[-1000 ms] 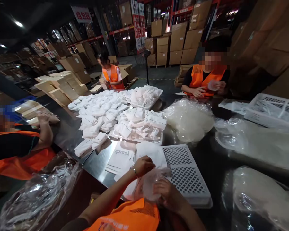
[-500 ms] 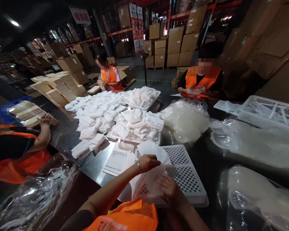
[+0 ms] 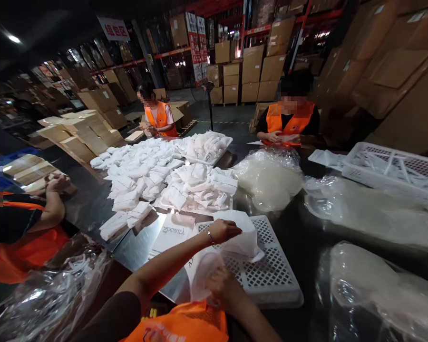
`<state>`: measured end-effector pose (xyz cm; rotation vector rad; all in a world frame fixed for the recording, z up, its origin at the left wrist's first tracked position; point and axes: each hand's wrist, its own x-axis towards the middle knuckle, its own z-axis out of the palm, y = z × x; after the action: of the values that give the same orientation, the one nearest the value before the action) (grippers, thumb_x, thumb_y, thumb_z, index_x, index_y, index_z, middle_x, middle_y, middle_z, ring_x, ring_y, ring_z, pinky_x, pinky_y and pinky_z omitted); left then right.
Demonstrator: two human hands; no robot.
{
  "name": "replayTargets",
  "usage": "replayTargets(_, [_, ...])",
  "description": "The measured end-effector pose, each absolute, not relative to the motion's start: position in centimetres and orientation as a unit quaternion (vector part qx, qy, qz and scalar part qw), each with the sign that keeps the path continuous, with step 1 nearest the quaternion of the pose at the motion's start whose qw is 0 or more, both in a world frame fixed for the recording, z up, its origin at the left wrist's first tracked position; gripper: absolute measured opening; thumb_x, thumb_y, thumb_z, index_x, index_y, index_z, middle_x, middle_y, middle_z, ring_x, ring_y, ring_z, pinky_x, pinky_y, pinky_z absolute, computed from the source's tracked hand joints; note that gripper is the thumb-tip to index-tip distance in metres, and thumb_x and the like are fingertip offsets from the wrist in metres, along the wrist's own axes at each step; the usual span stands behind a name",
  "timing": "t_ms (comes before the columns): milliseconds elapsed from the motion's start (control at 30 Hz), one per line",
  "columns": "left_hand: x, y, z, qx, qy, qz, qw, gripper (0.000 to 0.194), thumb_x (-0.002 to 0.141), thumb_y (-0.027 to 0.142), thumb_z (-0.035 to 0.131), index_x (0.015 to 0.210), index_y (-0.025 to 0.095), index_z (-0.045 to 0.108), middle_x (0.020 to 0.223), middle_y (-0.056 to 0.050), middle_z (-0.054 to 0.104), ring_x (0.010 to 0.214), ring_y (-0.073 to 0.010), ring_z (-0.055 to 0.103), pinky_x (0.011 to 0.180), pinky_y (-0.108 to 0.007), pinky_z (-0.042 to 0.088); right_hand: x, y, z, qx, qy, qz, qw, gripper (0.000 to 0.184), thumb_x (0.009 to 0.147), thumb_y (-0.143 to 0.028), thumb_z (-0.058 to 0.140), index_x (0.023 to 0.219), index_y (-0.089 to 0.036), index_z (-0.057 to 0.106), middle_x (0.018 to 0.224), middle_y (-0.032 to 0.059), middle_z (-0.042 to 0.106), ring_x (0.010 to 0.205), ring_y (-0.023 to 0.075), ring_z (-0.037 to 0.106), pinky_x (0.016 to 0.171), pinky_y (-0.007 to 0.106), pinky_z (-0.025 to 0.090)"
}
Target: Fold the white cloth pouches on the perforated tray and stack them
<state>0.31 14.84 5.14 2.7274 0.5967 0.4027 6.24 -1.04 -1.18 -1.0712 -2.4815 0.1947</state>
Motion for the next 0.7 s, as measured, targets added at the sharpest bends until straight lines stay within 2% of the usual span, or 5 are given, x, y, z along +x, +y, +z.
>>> replayTargets(133, [0.6, 14.5, 6.7, 0.952, 0.234, 0.156, 0.119, 0.032, 0.096, 0.03, 0.037, 0.11, 0.021, 0.064, 0.094, -0.006, 0.068, 0.077, -0.0143, 0.062, 0.061, -0.023, 0.04, 6.7, -1.0, -0.9, -0.398, -0.882, 0.111, 0.225, 0.035, 0.052, -0.006, 0.049, 0.082, -0.022, 0.059, 0.078, -0.0025, 0.066, 0.073, 0.0169, 0.06, 0.066, 0.029, 0.043])
replayTargets(300, [0.6, 13.8, 6.1, 0.983, 0.137, 0.074, 0.097, 0.016, 0.089, 0.028, 0.054, 0.094, 0.022, 0.068, 0.082, -0.003, 0.067, 0.065, -0.0128, 0.059, 0.051, -0.023, 0.033, 8.6, -3.2, 2.4, -0.36, -0.838, 0.173, 0.371, 0.02, 0.083, -0.03, 0.038, 0.091, -0.027, 0.056, 0.09, 0.0021, 0.068, 0.083, 0.0197, 0.063, 0.083, 0.038, 0.046])
replayTargets(400, [0.3, 13.4, 4.9, 0.985, 0.124, 0.053, 0.103, 0.013, 0.086, 0.028, 0.058, 0.091, 0.023, 0.068, 0.082, -0.002, 0.068, 0.065, -0.012, 0.059, 0.051, -0.023, 0.033, 11.3, -4.4, 4.3, -0.349, -0.787, 0.227, 0.456, 0.02, 0.089, -0.038, 0.032, 0.089, -0.032, 0.052, 0.082, -0.0009, 0.068, 0.082, 0.0194, 0.066, 0.085, 0.039, 0.047])
replayTargets(533, [0.0, 12.7, 4.1, 0.985, 0.124, 0.062, 0.106, 0.014, 0.088, 0.028, 0.055, 0.092, 0.023, 0.068, 0.083, 0.0, 0.068, 0.066, -0.011, 0.06, 0.051, -0.022, 0.033, 15.1, -4.3, 4.9, -0.399, -0.804, 0.147, 0.415, 0.015, 0.084, -0.024, 0.047, 0.097, -0.032, 0.052, 0.085, -0.0011, 0.07, 0.082, 0.0171, 0.066, 0.083, 0.032, 0.051])
replayTargets(700, [0.2, 11.4, 3.8, 0.985, 0.137, 0.076, 0.075, 0.021, 0.092, 0.03, 0.047, 0.099, 0.023, 0.065, 0.077, 0.0, 0.067, 0.065, -0.0112, 0.059, 0.049, -0.022, 0.031, 16.3, -2.9, 2.9, -0.461, -0.823, -0.07, 0.325, 0.023, 0.086, -0.018, 0.04, 0.096, -0.021, 0.06, 0.091, 0.0056, 0.07, 0.088, 0.0192, 0.066, 0.081, 0.034, 0.053])
